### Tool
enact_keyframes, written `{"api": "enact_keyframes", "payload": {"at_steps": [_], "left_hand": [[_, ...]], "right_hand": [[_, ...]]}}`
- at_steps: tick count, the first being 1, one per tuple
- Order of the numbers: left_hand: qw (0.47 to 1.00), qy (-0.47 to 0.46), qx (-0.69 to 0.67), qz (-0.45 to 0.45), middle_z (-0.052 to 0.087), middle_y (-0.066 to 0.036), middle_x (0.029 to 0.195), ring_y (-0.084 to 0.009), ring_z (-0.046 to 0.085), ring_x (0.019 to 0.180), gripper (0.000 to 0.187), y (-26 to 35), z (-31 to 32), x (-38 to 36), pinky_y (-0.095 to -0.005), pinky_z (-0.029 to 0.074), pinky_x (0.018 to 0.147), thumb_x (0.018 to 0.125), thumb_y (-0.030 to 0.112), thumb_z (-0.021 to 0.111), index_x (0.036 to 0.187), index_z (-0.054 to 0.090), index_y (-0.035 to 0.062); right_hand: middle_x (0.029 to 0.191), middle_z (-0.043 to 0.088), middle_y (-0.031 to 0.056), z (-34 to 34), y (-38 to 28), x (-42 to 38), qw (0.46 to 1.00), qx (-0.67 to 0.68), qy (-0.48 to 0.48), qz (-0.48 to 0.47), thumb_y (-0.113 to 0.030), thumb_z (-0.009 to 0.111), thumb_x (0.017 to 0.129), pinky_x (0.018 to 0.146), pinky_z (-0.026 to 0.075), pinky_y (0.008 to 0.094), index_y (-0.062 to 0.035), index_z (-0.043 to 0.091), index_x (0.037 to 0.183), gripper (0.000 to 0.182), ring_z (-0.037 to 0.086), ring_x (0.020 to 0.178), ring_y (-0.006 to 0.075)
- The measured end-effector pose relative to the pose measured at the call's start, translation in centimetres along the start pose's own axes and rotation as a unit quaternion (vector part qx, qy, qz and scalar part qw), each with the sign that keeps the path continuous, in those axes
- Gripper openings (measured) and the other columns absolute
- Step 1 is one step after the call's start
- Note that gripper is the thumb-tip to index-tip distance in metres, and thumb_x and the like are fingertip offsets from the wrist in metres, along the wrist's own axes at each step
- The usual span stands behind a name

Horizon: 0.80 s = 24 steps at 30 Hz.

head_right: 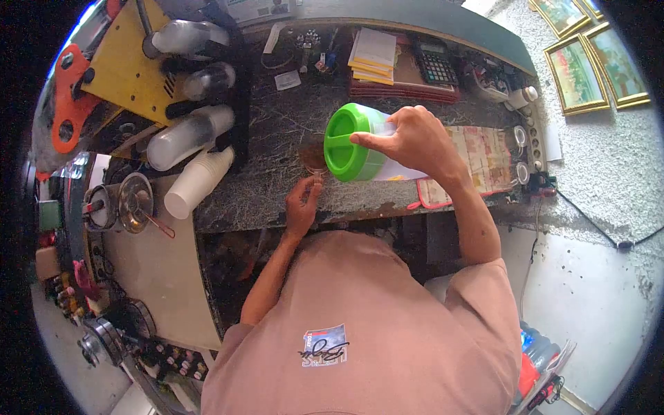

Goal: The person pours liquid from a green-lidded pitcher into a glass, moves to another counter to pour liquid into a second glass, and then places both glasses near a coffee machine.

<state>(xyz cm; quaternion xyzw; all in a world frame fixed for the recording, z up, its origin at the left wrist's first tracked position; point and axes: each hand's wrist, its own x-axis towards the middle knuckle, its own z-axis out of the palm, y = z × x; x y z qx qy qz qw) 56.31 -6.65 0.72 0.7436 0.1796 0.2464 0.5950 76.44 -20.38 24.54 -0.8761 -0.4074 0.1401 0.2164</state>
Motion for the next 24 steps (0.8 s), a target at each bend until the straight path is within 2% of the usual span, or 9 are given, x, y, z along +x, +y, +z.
{"api": "enact_keyframes", "payload": {"at_steps": [9,15,17,19,24], "left_hand": [[1.0,-0.002,0.013,0.018,0.07,-0.012,0.104,-0.023,0.069,0.093,0.025,-0.5,-0.1,-0.1,-0.0347,0.054,0.077,0.099,0.022,0.066,0.112,0.068,0.0012],[0.999,-0.002,0.028,0.019,0.071,-0.013,0.102,-0.0242,0.069,0.091,0.025,-0.8,-0.1,-0.1,-0.0356,0.054,0.073,0.098,0.022,0.067,0.111,0.068,0.0006],[0.999,-0.015,0.033,-0.009,0.071,-0.014,0.102,-0.0244,0.069,0.09,0.025,-0.8,-0.2,-0.1,-0.0356,0.055,0.072,0.098,0.022,0.067,0.111,0.068,0.0005],[1.0,-0.008,0.027,0.004,0.071,-0.014,0.102,-0.0245,0.069,0.09,0.025,-0.8,-0.1,-0.1,-0.0354,0.055,0.072,0.098,0.022,0.067,0.111,0.068,0.0003],[1.0,-0.004,0.02,0.013,0.071,-0.014,0.103,-0.025,0.069,0.09,0.026,-0.9,-0.1,-0.2,-0.0351,0.054,0.073,0.098,0.022,0.067,0.111,0.067,-0.0001]], "right_hand": [[0.049,0.059,0.0156,0.1,-0.3,0.1,1.0,-0.012,0.007,-0.005,-0.065,0.072,0.081,0.05,0.052,0.0385,0.0055,0.071,0.063,0.073,0.064,0.045,0.0265],[0.05,0.06,0.0154,0.2,-0.2,0.2,1.0,-0.016,0.007,0.002,-0.066,0.072,0.08,0.05,0.052,0.0387,0.0059,0.071,0.064,0.073,0.063,0.044,0.0266],[0.05,0.06,0.0154,0.2,-0.2,0.2,1.0,-0.01,0.009,0.002,-0.066,0.073,0.08,0.05,0.052,0.0389,0.0061,0.071,0.065,0.074,0.064,0.045,0.0266],[0.057,0.067,0.0125,0.1,-0.2,0.3,0.999,-0.05,-0.02,0.005,-0.059,0.074,0.084,0.049,0.051,0.0332,0.0023,0.077,0.078,0.061,0.067,0.05,0.0201],[0.061,0.069,0.0128,0.2,0.0,0.0,0.999,-0.027,-0.027,0.021,-0.056,0.075,0.084,0.05,0.052,0.032,0.0024,0.077,0.081,0.058,0.069,0.052,0.0184]]}}
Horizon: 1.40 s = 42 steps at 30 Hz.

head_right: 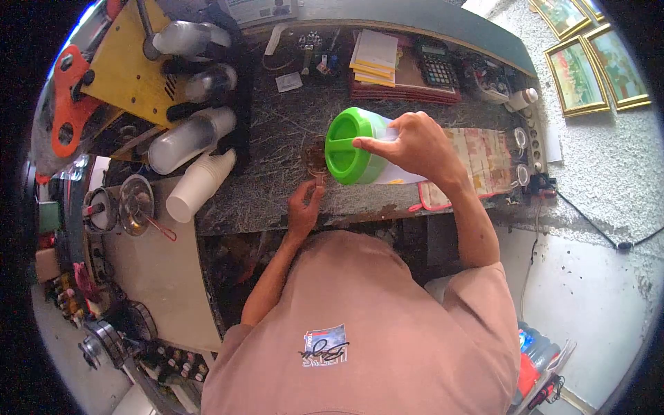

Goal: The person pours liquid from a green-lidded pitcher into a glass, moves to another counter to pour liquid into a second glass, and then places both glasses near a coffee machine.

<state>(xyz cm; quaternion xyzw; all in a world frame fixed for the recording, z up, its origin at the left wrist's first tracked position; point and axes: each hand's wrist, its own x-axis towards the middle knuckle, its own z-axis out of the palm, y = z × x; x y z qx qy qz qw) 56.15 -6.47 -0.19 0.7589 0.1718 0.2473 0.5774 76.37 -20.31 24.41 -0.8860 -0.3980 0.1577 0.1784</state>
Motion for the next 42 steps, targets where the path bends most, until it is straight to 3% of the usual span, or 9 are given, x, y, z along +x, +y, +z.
{"api": "enact_keyframes", "payload": {"at_steps": [5,9,14,16,17,18,21,32,42], "left_hand": [[0.999,-0.022,0.004,-0.044,0.07,-0.014,0.105,-0.0259,0.069,0.095,0.026,0.1,-0.2,0.0,-0.0362,0.054,0.075,0.098,0.023,0.066,0.112,0.068,0.0007],[1.0,-0.012,0.001,-0.018,0.07,-0.013,0.106,-0.0242,0.069,0.096,0.026,0.0,0.0,0.0,-0.0355,0.054,0.077,0.098,0.023,0.066,0.113,0.068,0.0013],[0.995,-0.015,-0.061,-0.082,0.071,-0.01,0.106,-0.0201,0.068,0.1,0.028,0.5,0.2,-0.1,-0.0352,0.056,0.083,0.099,0.025,0.066,0.115,0.068,0.002],[0.996,-0.015,-0.05,-0.07,0.071,-0.01,0.105,-0.0198,0.068,0.099,0.028,-0.6,0.4,-0.3,-0.0351,0.056,0.083,0.1,0.026,0.065,0.115,0.068,0.0021],[0.998,-0.01,-0.04,-0.057,0.071,-0.01,0.105,-0.0195,0.069,0.098,0.029,-1.1,0.4,-0.4,-0.0349,0.056,0.082,0.1,0.027,0.065,0.115,0.068,0.0022],[0.998,-0.012,-0.039,-0.057,0.071,-0.01,0.105,-0.0195,0.069,0.098,0.029,-0.6,0.4,-0.2,-0.0349,0.056,0.082,0.1,0.027,0.065,0.115,0.068,0.0022],[0.997,-0.013,-0.018,-0.078,0.071,-0.011,0.106,-0.0194,0.069,0.097,0.029,0.2,0.2,-0.2,-0.0345,0.055,0.08,0.1,0.026,0.064,0.115,0.068,0.0021],[0.997,0.003,-0.004,-0.074,0.072,-0.01,0.105,-0.0196,0.068,0.095,0.032,-0.4,0.6,-0.6,-0.0341,0.054,0.08,0.102,0.03,0.061,0.115,0.068,0.0018],[0.993,-0.015,0.017,-0.118,0.072,-0.01,0.106,-0.02,0.068,0.097,0.03,1.7,0.3,-0.3,-0.0357,0.054,0.083,0.102,0.029,0.06,0.114,0.069,0.0033]], "right_hand": [[0.055,0.065,0.0147,0.6,0.7,-0.8,0.998,0.058,0.034,0.0,-0.063,0.072,0.082,0.052,0.053,0.0361,0.0038,0.075,0.073,0.067,0.068,0.051,0.0244],[0.059,0.068,0.0124,1.3,2.0,-1.9,0.989,0.135,0.059,0.014,-0.055,0.075,0.084,0.051,0.052,0.033,0.0029,0.076,0.075,0.059,0.069,0.053,0.0185],[0.062,0.068,0.005,3.2,4.8,-4.3,0.961,0.253,0.102,0.052,-0.046,0.079,0.085,0.049,0.047,0.028,0.0015,0.076,0.075,0.048,0.063,0.053,0.0116],[0.059,0.061,-0.0027,4.6,6.6,-5.1,0.92,0.336,0.188,0.068,-0.042,0.079,0.086,0.045,0.037,0.0269,-0.0024,0.072,0.068,0.044,0.052,0.049,0.007],[0.056,0.05,-0.0076,5.9,8.2,-5.5,0.884,0.401,0.222,0.092,-0.038,0.077,0.089,0.043,0.025,0.0266,-0.0053,0.068,0.065,0.042,0.039,0.045,0.0034],[0.056,0.05,-0.0076,6.3,8.9,-5.8,0.883,0.402,0.223,0.093,-0.038,0.077,0.089,0.043,0.025,0.0266,-0.0053,0.068,0.065,0.042,0.039,0.045,0.0034],[0.057,0.044,-0.01,7.1,10.4,-6.8,0.722,0.594,0.331,0.125,-0.035,0.075,0.092,0.044,0.018,0.0238,-0.0089,0.061,0.065,0.04,0.029,0.045,0.0004],[0.059,0.051,-0.0055,7.0,17.5,-7.4,0.577,0.537,0.597,0.148,-0.026,0.072,0.094,0.044,0.019,0.0257,-0.0067,0.068,0.076,0.027,0.034,0.044,0.0033],[0.064,0.052,-0.0043,7.3,19.8,-8.4,0.546,0.542,0.616,0.168,-0.03,0.073,0.094,0.043,0.02,0.0253,-0.0068,0.068,0.08,0.028,0.036,0.046,0.0038]]}}
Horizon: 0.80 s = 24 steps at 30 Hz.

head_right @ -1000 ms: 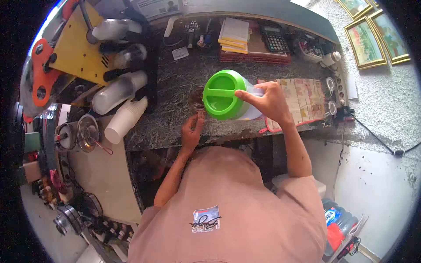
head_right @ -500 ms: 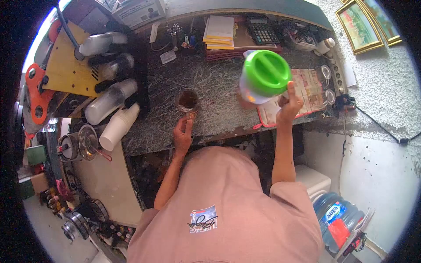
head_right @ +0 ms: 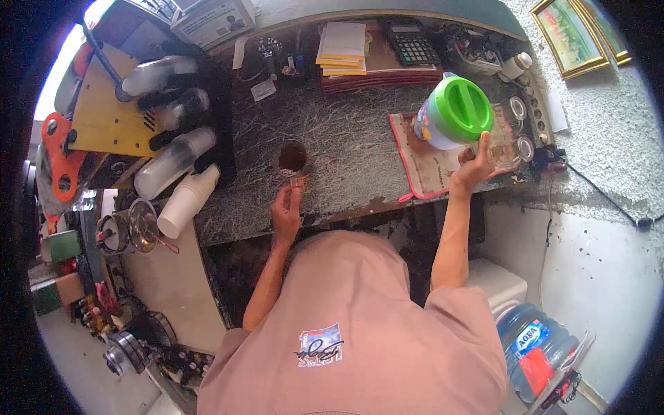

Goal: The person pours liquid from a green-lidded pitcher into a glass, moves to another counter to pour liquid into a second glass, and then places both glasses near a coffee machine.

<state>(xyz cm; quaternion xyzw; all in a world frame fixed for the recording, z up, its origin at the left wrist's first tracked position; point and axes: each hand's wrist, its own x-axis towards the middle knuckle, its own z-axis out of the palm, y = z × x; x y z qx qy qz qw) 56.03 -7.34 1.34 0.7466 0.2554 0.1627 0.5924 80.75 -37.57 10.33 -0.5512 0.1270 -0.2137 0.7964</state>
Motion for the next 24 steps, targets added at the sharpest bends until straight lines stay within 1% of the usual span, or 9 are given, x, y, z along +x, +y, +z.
{"api": "enact_keyframes", "payload": {"at_steps": [3,6,8,11,13,15,16,18,24], "left_hand": [[1.0,0.011,-0.01,0.027,0.072,-0.009,0.107,-0.02,0.068,0.097,0.029,-0.6,0.2,0.1,-0.0363,0.054,0.083,0.102,0.028,0.06,0.114,0.069,0.004],[0.999,0.013,-0.008,0.03,0.071,-0.008,0.105,-0.0208,0.068,0.097,0.028,-0.6,0.4,0.2,-0.0368,0.055,0.083,0.102,0.028,0.06,0.114,0.069,0.0041],[1.0,-0.011,-0.001,-0.013,0.068,-0.009,0.113,-0.0221,0.066,0.102,0.029,-0.3,0.1,0.2,-0.037,0.055,0.084,0.102,0.028,0.06,0.116,0.068,0.0041],[1.0,0.004,0.012,0.029,0.061,-0.013,0.128,-0.0245,0.063,0.112,0.043,0.5,0.0,0.3,-0.0374,0.055,0.085,0.099,0.028,0.065,0.133,0.057,0.0036],[0.998,0.045,0.021,0.044,0.056,-0.015,0.134,-0.0251,0.061,0.117,0.055,0.6,0.6,0.4,-0.0374,0.056,0.086,0.097,0.027,0.068,0.141,0.047,0.0032],[0.994,0.087,0.029,0.059,0.051,-0.016,0.141,-0.0258,0.058,0.122,0.069,0.8,0.7,1.1,-0.0374,0.057,0.088,0.095,0.026,0.071,0.149,0.037,0.0028],[0.998,0.042,-0.004,0.04,0.049,-0.017,0.142,-0.0262,0.057,0.125,0.076,1.1,0.5,1.5,-0.0376,0.057,0.089,0.093,0.025,0.073,0.152,0.03,0.0021],[0.999,0.0,-0.034,0.021,0.048,-0.018,0.143,-0.0266,0.056,0.127,0.084,1.3,0.3,2.4,-0.0378,0.056,0.091,0.091,0.023,0.075,0.154,0.024,0.0014],[0.997,-0.075,-0.036,-0.009,0.052,-0.017,0.141,-0.0258,0.058,0.125,0.084,0.4,-1.1,3.2,-0.0354,0.055,0.093,0.091,0.01,0.068,0.159,0.02,0.0057]], "right_hand": [[0.072,0.058,-0.0007,-0.2,0.0,-0.6,0.998,-0.066,-0.003,-0.022,-0.033,0.072,0.095,0.048,0.032,0.025,-0.0038,0.066,0.079,0.033,0.043,0.054,0.0062],[0.086,0.061,0.0052,0.7,-0.4,-1.8,0.978,-0.18,0.034,-0.099,-0.034,0.068,0.097,0.067,0.046,0.0302,0.0,0.065,0.088,0.036,0.053,0.071,0.0135],[0.099,0.059,0.0092,1.2,-0.8,-3.6,0.835,-0.378,0.145,-0.373,-0.029,0.069,0.096,0.086,0.046,0.0374,0.0011,0.061,0.098,0.031,0.055,0.09,0.0218],[0.102,0.056,0.0099,2.2,-1.2,-7.0,0.802,-0.367,0.016,-0.471,-0.021,0.072,0.093,0.089,0.045,0.0398,-0.0006,0.059,0.104,0.027,0.054,0.096,0.026],[0.101,0.057,0.0092,3.7,1.3,-10.4,0.879,-0.319,-0.193,-0.297,-0.015,0.075,0.089,0.09,0.045,0.0392,-0.0023,0.059,0.102,0.024,0.055,0.096,0.026],[0.109,0.06,0.0098,5.9,4.8,-13.3,0.841,-0.324,-0.378,-0.211,-0.015,0.079,0.083,0.089,0.047,0.0372,-0.0048,0.06,0.113,0.037,0.059,0.103,0.0239],[0.119,0.062,0.0137,7.0,6.2,-15.0,0.829,-0.294,-0.454,-0.14,-0.016,0.081,0.079,0.098,0.047,0.0391,-0.0051,0.058,0.127,0.054,0.058,0.117,0.03],[0.131,0.06,0.0187,8.3,9.4,-17.6,0.791,-0.292,-0.524,-0.121,-0.013,0.081,0.075,0.106,0.045,0.0415,-0.0032,0.055,0.134,0.066,0.055,0.128,0.0356],[0.131,0.064,0.0168,10.4,12.2,-19.8,0.759,-0.283,-0.586,-0.017,-0.009,0.081,0.074,0.099,0.051,0.0421,-0.009,0.052,0.14,0.072,0.061,0.123,0.0345]]}}
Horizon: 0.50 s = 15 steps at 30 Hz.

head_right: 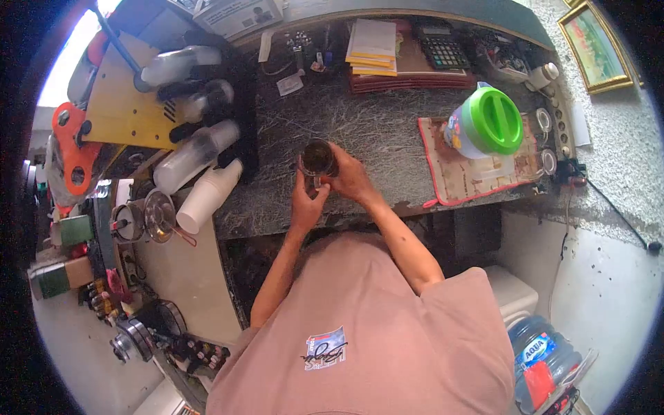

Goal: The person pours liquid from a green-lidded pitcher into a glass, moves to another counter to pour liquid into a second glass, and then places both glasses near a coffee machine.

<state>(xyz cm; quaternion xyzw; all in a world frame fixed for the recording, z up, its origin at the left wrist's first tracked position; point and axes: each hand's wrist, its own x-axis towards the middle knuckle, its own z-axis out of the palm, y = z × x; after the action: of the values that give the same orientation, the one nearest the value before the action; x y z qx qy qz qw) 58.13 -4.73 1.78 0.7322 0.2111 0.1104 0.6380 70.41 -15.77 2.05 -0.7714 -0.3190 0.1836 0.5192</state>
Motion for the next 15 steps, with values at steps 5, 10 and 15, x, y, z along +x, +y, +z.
{"api": "enact_keyframes", "payload": {"at_steps": [5,10,15], "left_hand": [[0.999,0.039,0.029,-0.008,0.052,-0.017,0.142,-0.0261,0.058,0.124,0.08,-0.6,-1.9,0.5,-0.035,0.054,0.093,0.092,0.006,0.063,0.159,0.02,0.0057],[0.996,0.079,0.03,0.008,0.053,-0.018,0.141,-0.0263,0.058,0.123,0.078,0.0,-4.6,1.3,-0.0359,0.053,0.096,0.092,0.004,0.06,0.159,0.02,0.0058],[0.993,0.119,0.008,0.0,0.052,-0.018,0.142,-0.0271,0.053,0.13,0.067,-0.6,-7.0,2.4,-0.0389,0.041,0.108,0.09,0.002,0.058,0.152,0.031,0.0007]], "right_hand": [[0.124,0.067,0.0177,2.5,-0.2,2.0,1.0,-0.014,-0.004,-0.011,-0.011,0.081,0.075,0.094,0.053,0.0426,-0.0084,0.052,0.138,0.07,0.064,0.118,0.0356],[0.123,0.067,0.0186,4.9,-1.2,4.6,0.999,0.011,-0.021,-0.049,-0.015,0.082,0.076,0.093,0.053,0.0435,-0.0082,0.051,0.139,0.07,0.064,0.116,0.0372],[0.128,0.064,0.0203,7.1,-2.1,6.5,0.998,0.011,-0.054,-0.04,-0.018,0.082,0.076,0.097,0.052,0.0451,-0.0092,0.049,0.142,0.074,0.061,0.12,0.0382]]}}
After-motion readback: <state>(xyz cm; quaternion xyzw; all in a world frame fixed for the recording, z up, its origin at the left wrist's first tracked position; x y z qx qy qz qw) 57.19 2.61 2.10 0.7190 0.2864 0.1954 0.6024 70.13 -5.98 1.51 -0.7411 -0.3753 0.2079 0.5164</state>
